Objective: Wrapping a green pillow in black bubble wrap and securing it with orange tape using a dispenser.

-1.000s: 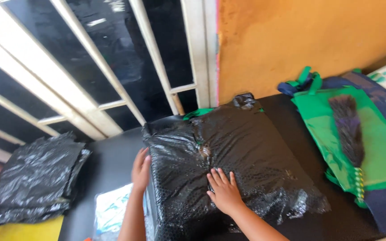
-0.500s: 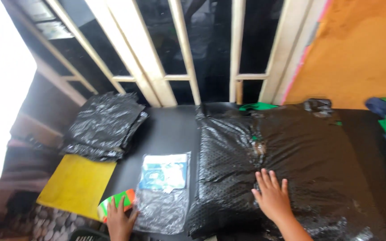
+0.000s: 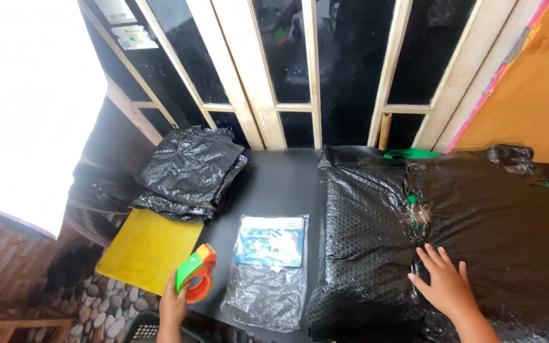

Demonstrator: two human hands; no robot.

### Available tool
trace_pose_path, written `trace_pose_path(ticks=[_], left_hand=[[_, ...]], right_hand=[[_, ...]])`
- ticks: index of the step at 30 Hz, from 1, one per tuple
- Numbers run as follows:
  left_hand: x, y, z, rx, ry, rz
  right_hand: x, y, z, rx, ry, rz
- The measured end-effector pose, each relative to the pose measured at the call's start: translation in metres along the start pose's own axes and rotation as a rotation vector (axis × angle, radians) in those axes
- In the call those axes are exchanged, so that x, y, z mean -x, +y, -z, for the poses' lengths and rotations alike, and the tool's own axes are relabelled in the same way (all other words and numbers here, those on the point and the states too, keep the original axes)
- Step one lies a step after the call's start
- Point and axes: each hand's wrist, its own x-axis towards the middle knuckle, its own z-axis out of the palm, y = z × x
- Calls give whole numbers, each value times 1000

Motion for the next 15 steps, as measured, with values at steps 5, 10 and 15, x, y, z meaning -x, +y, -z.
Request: trace_pose_path(ticks=[5,10,15], left_hand=[[28,53,-4,1070,-107,293],[80,180,-12,1345,-351,481],[136,253,-60,1559,-750,609]], right_hand=[[-14,9,-1,-147,59,-72],[-5,5,-5,-257,232,-36],[73,-63,47,-713,555,80]])
